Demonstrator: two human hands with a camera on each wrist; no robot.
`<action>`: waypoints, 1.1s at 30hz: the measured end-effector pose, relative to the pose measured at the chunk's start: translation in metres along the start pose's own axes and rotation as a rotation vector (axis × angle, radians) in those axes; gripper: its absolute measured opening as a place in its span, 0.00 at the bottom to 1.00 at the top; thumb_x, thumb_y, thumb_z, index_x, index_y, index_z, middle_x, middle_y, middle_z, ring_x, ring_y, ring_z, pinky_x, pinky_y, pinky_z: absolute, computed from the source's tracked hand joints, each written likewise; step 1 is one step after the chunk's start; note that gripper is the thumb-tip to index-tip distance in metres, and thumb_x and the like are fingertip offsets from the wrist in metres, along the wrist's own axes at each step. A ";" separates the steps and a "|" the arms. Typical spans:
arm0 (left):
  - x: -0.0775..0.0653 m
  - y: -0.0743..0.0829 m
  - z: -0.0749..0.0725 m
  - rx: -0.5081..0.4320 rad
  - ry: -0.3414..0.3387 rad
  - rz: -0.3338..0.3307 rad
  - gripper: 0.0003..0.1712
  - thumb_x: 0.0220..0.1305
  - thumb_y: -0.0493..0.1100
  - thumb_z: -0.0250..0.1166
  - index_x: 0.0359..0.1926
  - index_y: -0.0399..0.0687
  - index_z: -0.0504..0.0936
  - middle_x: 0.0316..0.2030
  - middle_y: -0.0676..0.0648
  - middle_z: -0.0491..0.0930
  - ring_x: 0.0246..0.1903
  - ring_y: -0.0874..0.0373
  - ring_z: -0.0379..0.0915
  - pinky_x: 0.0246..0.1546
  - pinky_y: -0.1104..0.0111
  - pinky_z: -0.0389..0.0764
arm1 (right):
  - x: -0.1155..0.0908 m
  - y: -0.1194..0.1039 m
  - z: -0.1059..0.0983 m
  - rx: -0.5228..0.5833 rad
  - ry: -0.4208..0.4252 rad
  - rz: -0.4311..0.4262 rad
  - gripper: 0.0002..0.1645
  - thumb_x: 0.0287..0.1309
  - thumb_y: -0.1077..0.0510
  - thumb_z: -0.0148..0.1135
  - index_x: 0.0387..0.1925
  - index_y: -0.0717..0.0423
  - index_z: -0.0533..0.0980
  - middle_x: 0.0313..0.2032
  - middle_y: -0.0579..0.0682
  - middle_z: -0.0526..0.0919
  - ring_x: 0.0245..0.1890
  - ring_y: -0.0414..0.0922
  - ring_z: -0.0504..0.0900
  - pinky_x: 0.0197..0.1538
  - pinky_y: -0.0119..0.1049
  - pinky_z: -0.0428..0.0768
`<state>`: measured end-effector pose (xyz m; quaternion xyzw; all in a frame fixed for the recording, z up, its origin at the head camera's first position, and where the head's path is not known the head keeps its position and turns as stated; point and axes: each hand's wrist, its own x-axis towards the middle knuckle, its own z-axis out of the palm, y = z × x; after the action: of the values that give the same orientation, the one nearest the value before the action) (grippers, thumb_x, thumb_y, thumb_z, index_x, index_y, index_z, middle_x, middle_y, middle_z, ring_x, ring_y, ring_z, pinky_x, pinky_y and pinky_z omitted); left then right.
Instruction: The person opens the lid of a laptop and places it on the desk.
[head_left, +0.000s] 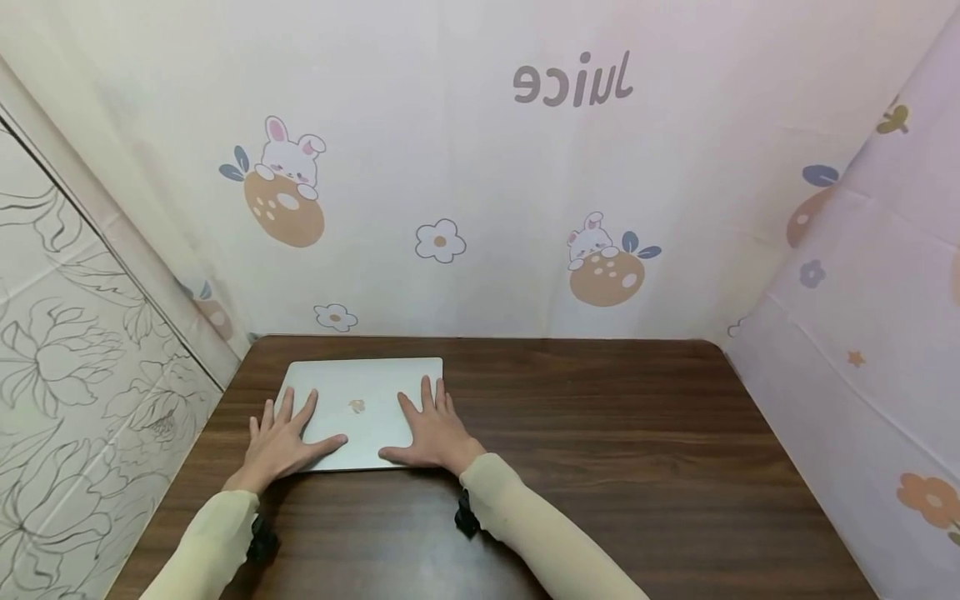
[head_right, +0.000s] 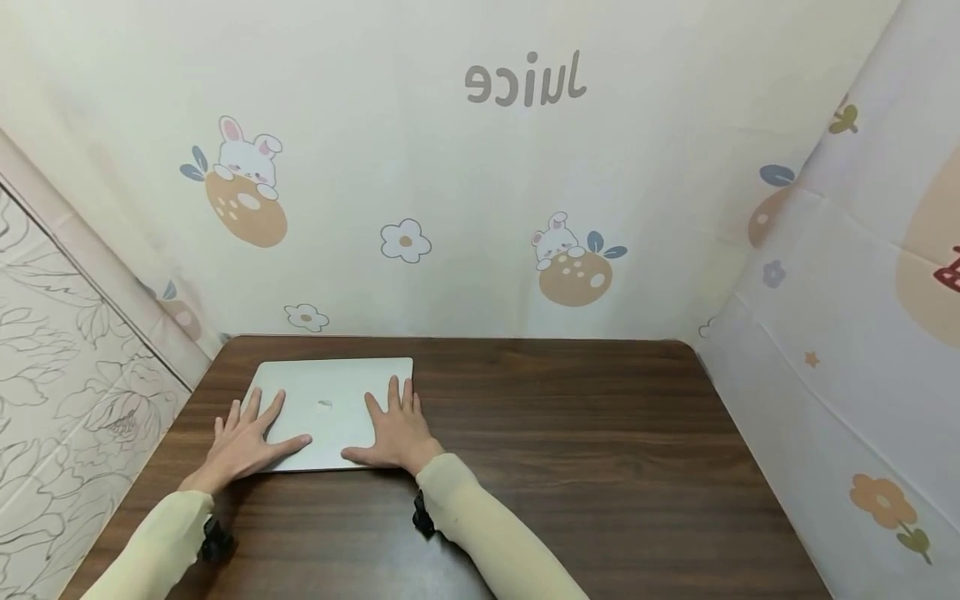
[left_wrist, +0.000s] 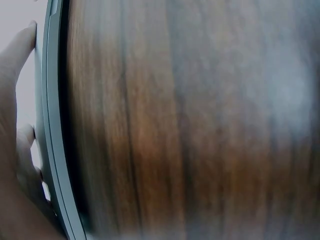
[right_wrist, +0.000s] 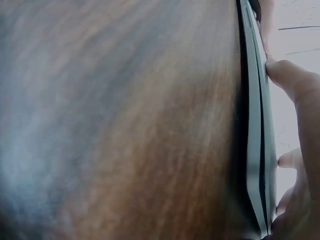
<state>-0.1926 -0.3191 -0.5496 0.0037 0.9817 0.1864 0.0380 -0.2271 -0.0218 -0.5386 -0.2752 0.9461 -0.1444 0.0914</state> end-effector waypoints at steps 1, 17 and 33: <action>0.000 0.001 0.000 -0.002 -0.002 0.001 0.66 0.57 0.81 0.61 0.83 0.50 0.50 0.80 0.27 0.34 0.75 0.18 0.26 0.66 0.22 0.31 | 0.000 0.000 0.000 0.003 0.001 0.005 0.62 0.58 0.15 0.49 0.83 0.43 0.50 0.81 0.67 0.35 0.80 0.69 0.33 0.80 0.61 0.49; 0.000 0.008 0.004 -0.008 -0.018 -0.001 0.68 0.55 0.82 0.61 0.83 0.50 0.49 0.80 0.27 0.33 0.75 0.18 0.24 0.66 0.22 0.30 | -0.011 0.003 -0.002 -0.042 0.027 0.049 0.62 0.56 0.13 0.48 0.83 0.38 0.50 0.82 0.65 0.38 0.80 0.70 0.37 0.78 0.65 0.51; -0.006 0.025 0.006 -0.014 -0.017 -0.005 0.68 0.54 0.82 0.62 0.83 0.49 0.50 0.80 0.27 0.34 0.75 0.18 0.24 0.66 0.22 0.30 | -0.022 0.011 -0.006 -0.046 0.027 0.050 0.62 0.56 0.13 0.48 0.82 0.39 0.52 0.82 0.64 0.40 0.79 0.72 0.39 0.77 0.65 0.54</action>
<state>-0.1864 -0.2936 -0.5455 0.0026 0.9801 0.1929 0.0468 -0.2162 0.0005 -0.5350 -0.2514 0.9569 -0.1240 0.0758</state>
